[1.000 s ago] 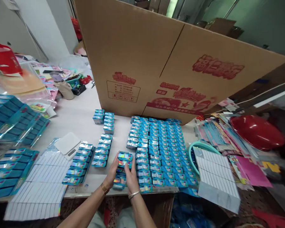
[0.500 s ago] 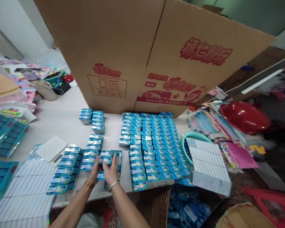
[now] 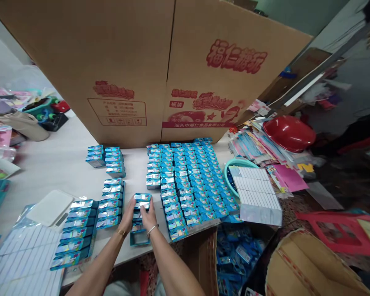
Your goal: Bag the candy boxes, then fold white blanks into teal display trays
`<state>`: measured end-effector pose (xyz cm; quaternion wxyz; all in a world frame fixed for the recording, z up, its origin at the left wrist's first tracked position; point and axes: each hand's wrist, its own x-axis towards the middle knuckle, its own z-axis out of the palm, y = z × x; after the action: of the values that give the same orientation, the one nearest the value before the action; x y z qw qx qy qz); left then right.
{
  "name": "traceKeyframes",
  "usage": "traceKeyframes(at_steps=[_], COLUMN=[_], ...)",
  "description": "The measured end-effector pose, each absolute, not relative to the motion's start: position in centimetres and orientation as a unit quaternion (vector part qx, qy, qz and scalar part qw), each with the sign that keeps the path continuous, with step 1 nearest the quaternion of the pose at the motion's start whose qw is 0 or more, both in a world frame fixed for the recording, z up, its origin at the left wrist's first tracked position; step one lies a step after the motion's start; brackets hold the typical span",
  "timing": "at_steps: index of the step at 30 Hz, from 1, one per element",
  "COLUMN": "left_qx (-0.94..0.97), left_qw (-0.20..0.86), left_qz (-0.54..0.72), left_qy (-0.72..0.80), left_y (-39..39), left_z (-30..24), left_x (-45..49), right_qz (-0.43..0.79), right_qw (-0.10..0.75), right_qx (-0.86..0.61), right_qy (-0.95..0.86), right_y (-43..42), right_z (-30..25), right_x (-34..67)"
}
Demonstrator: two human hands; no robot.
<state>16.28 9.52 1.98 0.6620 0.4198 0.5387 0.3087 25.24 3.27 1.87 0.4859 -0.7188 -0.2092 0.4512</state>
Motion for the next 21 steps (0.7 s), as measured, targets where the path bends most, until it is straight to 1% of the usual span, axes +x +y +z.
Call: traceKeyframes(at_steps=[2,6,8,11,16,19,21], left_qx=[0.443,0.479,0.481,0.468,0.444,0.446,0.449], left_qw=[0.645,0.578,0.555,0.557,0.564,0.570,0.565], left_qz=[0.307,0.310,0.316,0.322,0.322,0.320,0.321], left_qy=[0.542,0.583,0.600,0.605,0.617,0.612,0.614], left_y=[9.3,9.2,9.2,8.4,3.4,1.0,0.7], left_z=[1.4,1.1,1.4,1.8,1.9,1.5,1.2], left_x=[16.5,16.8,16.9,16.3,14.9,15.2,15.6], right_qz=[0.431,0.326,0.311,0.343,0.422,0.428,0.419], right_qw=[0.473,0.420,0.404,0.419,0.440,0.459,0.461], right_qx=[-0.737,-0.814,-0.823,-0.802,-0.774,-0.761,-0.762], right_qy=[-0.217,-0.235,-0.249,-0.253,-0.171,-0.166,-0.176], right_y=[3.3,3.5,3.3,2.4,1.1,1.1,1.4], right_z=[1.8,2.0,2.0,1.5,0.7,0.8,0.9], right_x=[25.0,24.5,24.6,25.1,25.3,25.5,25.6])
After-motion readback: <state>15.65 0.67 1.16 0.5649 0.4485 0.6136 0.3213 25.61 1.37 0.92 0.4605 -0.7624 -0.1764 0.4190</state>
